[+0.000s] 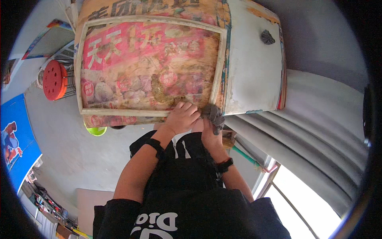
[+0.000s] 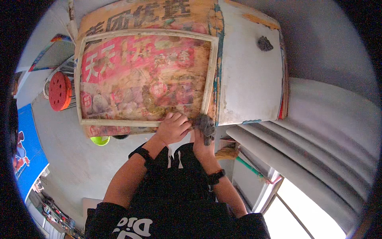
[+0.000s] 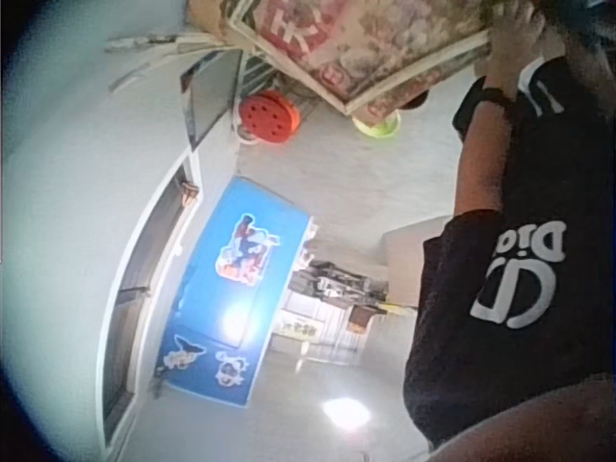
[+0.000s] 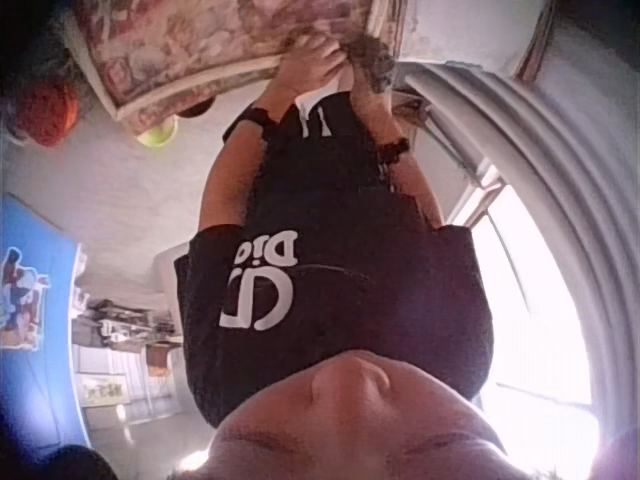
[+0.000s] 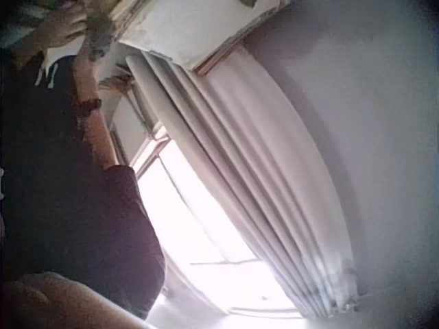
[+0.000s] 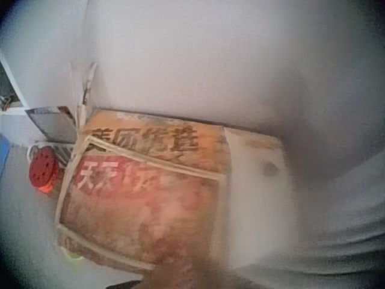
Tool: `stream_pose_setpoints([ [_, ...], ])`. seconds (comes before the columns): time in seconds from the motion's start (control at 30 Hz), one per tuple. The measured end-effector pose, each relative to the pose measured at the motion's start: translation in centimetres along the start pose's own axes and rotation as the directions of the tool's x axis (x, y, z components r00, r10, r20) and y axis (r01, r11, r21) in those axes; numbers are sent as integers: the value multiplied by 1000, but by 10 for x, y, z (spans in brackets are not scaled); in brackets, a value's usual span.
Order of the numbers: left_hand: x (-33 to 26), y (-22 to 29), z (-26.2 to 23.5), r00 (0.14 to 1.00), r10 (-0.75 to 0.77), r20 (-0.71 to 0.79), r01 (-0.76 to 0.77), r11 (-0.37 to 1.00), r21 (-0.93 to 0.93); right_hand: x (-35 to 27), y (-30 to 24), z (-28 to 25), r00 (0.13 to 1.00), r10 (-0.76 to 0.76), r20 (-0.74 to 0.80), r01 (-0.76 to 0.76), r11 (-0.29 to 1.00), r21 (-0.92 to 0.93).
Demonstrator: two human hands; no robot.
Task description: Applying putty to the corners and edges of a plastic frame on a work surface.
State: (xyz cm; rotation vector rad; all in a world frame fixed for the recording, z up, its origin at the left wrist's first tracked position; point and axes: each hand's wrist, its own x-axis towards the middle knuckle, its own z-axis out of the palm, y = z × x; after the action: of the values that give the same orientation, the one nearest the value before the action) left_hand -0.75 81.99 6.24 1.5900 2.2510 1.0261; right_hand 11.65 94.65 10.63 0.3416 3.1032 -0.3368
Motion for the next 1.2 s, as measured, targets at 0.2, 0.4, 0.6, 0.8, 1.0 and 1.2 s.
stream_pose_setpoints([
  [0.2, 0, 1, 4, 996, 26, -84, -24, 999, 26, 63, 37, -5, 941, 211, 267, -236, 970, 66],
  [0.4, -5, -2, 8, 997, 13, -81, -11, 1000, 22, -5, 3, 3, 956, 243, 161, -278, 927, 251],
  [0.6, -3, 0, 8, 993, -1, -121, 6, 999, 37, 80, 43, -14, 904, 242, 351, -249, 968, -26],
  [0.8, -6, -2, 11, 998, 4, -68, 1, 997, 77, -28, 28, 18, 970, 57, 235, -66, 997, 28],
  [1.0, -5, 1, 13, 1000, 0, -15, 2, 996, 91, 15, 38, 9, 945, 113, 308, -109, 994, -32],
  [1.2, -4, -1, 12, 995, 0, -101, 3, 1000, 31, 12, 26, -12, 975, 86, 202, -130, 969, 211],
])
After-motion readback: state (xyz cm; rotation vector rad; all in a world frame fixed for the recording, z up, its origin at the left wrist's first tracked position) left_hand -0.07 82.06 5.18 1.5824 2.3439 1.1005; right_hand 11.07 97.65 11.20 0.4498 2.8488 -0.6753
